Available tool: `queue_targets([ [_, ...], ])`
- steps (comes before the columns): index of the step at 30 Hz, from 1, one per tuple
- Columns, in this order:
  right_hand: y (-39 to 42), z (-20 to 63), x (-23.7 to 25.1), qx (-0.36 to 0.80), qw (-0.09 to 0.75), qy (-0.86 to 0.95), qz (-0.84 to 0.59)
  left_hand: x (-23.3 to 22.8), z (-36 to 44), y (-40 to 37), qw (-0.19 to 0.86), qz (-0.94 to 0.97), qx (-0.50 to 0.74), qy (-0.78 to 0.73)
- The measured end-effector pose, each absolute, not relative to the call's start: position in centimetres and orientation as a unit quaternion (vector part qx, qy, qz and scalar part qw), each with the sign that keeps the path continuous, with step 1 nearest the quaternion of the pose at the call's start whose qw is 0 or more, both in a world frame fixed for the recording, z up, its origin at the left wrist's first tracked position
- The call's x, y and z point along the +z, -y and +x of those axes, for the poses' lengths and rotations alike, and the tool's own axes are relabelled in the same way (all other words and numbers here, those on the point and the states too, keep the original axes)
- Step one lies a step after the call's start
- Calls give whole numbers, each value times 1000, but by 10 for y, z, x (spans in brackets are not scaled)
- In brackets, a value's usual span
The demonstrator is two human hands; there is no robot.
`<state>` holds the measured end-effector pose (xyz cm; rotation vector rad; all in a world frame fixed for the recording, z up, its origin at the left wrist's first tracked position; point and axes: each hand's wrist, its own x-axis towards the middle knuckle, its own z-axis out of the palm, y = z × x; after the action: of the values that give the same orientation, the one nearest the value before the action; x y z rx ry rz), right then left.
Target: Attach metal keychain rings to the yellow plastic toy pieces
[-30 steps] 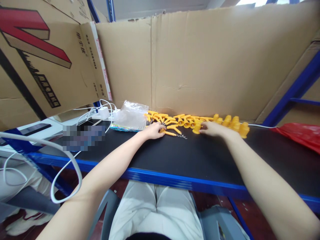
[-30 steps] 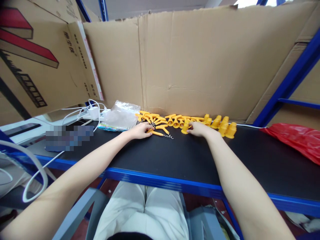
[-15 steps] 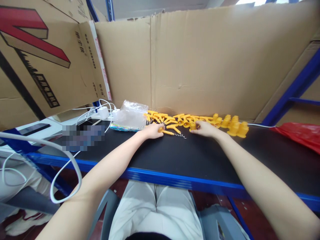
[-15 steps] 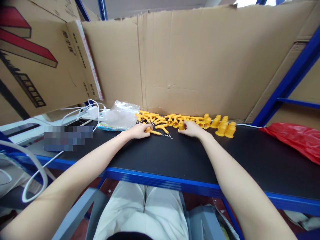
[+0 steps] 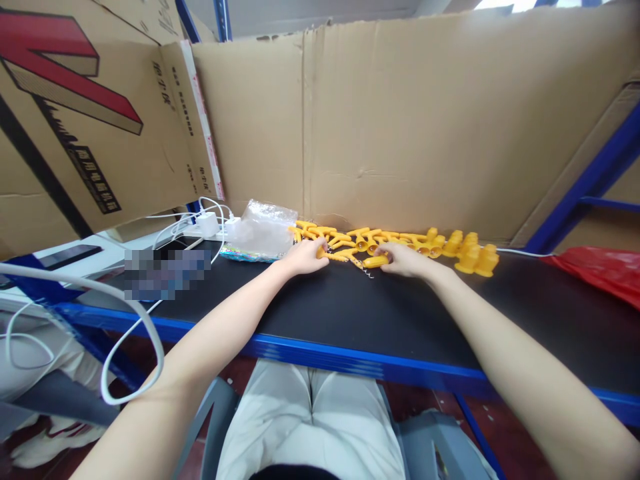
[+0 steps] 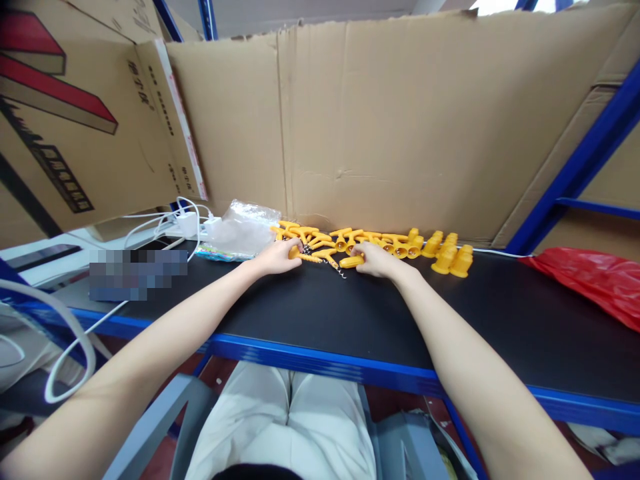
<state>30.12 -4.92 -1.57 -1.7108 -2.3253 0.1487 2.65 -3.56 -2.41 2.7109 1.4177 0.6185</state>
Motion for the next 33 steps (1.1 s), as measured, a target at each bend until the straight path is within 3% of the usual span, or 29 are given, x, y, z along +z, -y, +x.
queue_targets([
  [14,56,295,-10,103,170,802,-563,-25,28,35,0,849,211,-484],
  [20,57,285,-12,162,256,810,-502,-26,29,36,-7,844,232,-483],
  [26,57,280,-14,297,354,764,-451,-27,27,35,-21,853,256,-454],
  [33,62,273,-12,354,319,726,-497,-26,28,35,-20,849,258,-461],
])
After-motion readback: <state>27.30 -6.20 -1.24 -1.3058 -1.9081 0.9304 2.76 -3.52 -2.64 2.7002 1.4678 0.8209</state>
